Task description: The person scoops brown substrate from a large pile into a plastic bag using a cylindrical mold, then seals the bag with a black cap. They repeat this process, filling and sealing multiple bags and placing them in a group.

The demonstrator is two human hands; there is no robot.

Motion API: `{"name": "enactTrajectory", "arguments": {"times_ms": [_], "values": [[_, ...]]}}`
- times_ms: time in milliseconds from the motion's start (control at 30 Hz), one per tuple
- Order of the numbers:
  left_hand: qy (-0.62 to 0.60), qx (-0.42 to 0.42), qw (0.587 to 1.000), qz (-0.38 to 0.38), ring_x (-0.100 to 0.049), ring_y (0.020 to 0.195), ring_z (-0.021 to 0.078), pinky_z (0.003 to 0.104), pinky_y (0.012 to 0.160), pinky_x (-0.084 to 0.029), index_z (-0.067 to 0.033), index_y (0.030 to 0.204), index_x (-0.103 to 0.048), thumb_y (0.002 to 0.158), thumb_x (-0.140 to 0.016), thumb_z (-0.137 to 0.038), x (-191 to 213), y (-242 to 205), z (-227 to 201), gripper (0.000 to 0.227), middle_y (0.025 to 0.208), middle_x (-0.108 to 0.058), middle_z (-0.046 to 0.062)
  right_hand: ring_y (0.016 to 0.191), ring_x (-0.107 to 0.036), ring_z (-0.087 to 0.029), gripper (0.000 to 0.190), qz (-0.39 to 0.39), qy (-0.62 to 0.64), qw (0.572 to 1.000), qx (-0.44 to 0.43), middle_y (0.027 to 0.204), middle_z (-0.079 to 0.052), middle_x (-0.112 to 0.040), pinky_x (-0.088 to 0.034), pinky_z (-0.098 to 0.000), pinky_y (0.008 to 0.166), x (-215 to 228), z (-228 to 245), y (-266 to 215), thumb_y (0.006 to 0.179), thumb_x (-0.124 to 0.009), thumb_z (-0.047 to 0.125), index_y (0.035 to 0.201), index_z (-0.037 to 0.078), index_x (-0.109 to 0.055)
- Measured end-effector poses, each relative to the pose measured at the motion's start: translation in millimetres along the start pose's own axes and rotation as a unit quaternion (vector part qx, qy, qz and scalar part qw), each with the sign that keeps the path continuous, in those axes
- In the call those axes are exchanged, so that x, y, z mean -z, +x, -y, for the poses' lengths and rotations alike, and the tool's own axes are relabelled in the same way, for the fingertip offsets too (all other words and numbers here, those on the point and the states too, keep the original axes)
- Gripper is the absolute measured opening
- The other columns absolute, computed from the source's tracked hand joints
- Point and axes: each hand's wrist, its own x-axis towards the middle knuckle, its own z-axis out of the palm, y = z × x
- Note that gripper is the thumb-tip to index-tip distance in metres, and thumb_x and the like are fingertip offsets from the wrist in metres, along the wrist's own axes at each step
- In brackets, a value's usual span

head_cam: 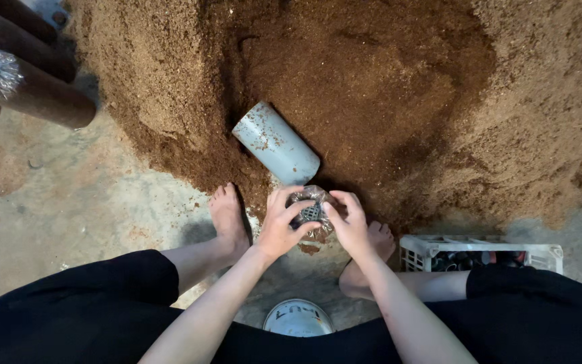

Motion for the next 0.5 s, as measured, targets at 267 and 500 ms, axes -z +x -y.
{"name": "enactTrajectory", "arguments": {"times_ms": [267, 500], "values": [[-0.05, 0.063, 0.996, 0.044, -0.058, 0.132, 0.0418, 0.057, 0.118, -0.043, -0.016, 0.121, -0.08, 0.078, -0.095, -0.024, -4, -4, 7, 0.046, 0.142, -0.06, 0.017, 0.132, -0.06, -0.045, 0.048, 0.07, -0.01, 0.997, 0.012, 0.138, -0.028, -0.063, -0.048, -0.0562, 0.113, -7, 5, -7, 0.105, -0.069, 0.02, 0.147, -0.002, -0.059], [-0.051, 0.05, 0.99, 0.119, -0.057, 0.134, 0.0439, 0.056, 0.12, -0.041, -0.023, 0.128, -0.079, 0.084, -0.088, -0.029, -5, -7, 27, 0.045, 0.145, -0.055, 0.017, 0.136, -0.059, -0.047, 0.048, 0.116, -0.088, 0.989, 0.003, 0.143, -0.03, -0.06, -0.046, -0.0585, 0.116, -6, 10, -8, 0.111, -0.056, 0.021, 0.156, 0.005, -0.046]]}}
